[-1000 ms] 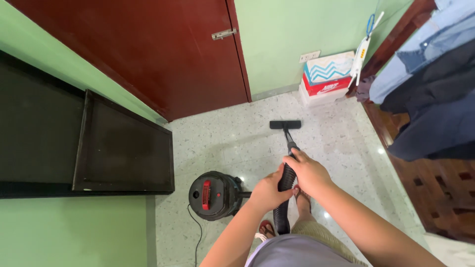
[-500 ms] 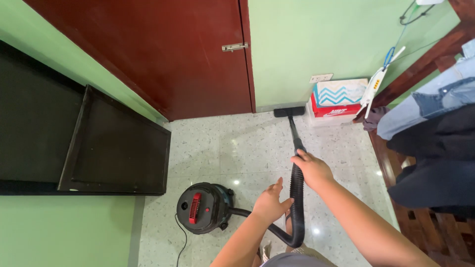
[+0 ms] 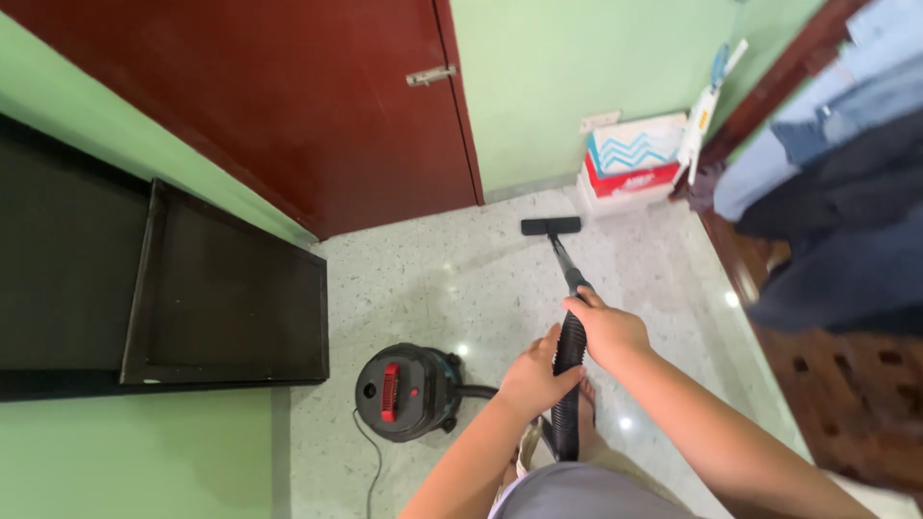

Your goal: The person vacuums a tiled floor, guiding the nozzle around a curtain, a doorway, and a wooden railing. They hold the hose with both hands, occasionally repositioning the vacuum canister to reach different areas.

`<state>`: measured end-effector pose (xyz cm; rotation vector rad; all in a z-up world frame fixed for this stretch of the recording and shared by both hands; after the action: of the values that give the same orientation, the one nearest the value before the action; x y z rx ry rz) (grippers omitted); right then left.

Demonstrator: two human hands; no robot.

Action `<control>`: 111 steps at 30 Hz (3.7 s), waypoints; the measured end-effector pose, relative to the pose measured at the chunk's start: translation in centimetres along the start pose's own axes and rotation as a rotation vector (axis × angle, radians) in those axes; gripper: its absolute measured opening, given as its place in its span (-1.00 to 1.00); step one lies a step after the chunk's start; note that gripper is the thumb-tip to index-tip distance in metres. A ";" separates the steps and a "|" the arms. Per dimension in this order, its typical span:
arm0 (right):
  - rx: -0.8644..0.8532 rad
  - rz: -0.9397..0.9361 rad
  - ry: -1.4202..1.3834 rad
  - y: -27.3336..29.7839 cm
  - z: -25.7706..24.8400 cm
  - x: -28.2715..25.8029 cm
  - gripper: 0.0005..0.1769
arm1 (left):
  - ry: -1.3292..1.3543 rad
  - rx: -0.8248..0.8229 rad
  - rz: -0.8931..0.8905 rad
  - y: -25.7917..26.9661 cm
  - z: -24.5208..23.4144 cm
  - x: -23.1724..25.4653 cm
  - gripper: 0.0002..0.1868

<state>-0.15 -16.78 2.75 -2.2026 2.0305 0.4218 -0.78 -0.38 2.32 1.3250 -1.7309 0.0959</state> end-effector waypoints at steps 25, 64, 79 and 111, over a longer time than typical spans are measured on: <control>-0.045 -0.027 0.000 6.3 -3.0 -3.6 -0.49 | 0.061 -0.072 0.120 4.0 0.3 0.9 -0.02; 0.226 0.274 -0.033 10.4 -5.4 -12.8 -0.33 | -0.014 -0.332 0.352 9.5 -8.9 2.0 -0.15; 0.158 0.287 -0.004 5.4 -0.7 3.6 -0.44 | -0.133 -0.426 0.200 -4.6 1.0 7.0 -0.09; 0.304 0.450 -0.291 7.6 -2.5 -7.1 -0.22 | -0.105 -0.468 0.340 2.1 -6.7 3.6 -0.25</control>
<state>-7.77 -11.36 7.92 -1.4187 2.2348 0.4110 1.63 1.61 9.62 0.7020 -1.9078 -0.1805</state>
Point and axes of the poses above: each hand's wrist, its own y-axis away from the middle knuckle, its own z-axis out of the palm, x = y × z, the point moved 4 cm from there along -y, towards the middle knuckle, and after that the axes turned 14 degrees about -z, right-handed, at the moved point
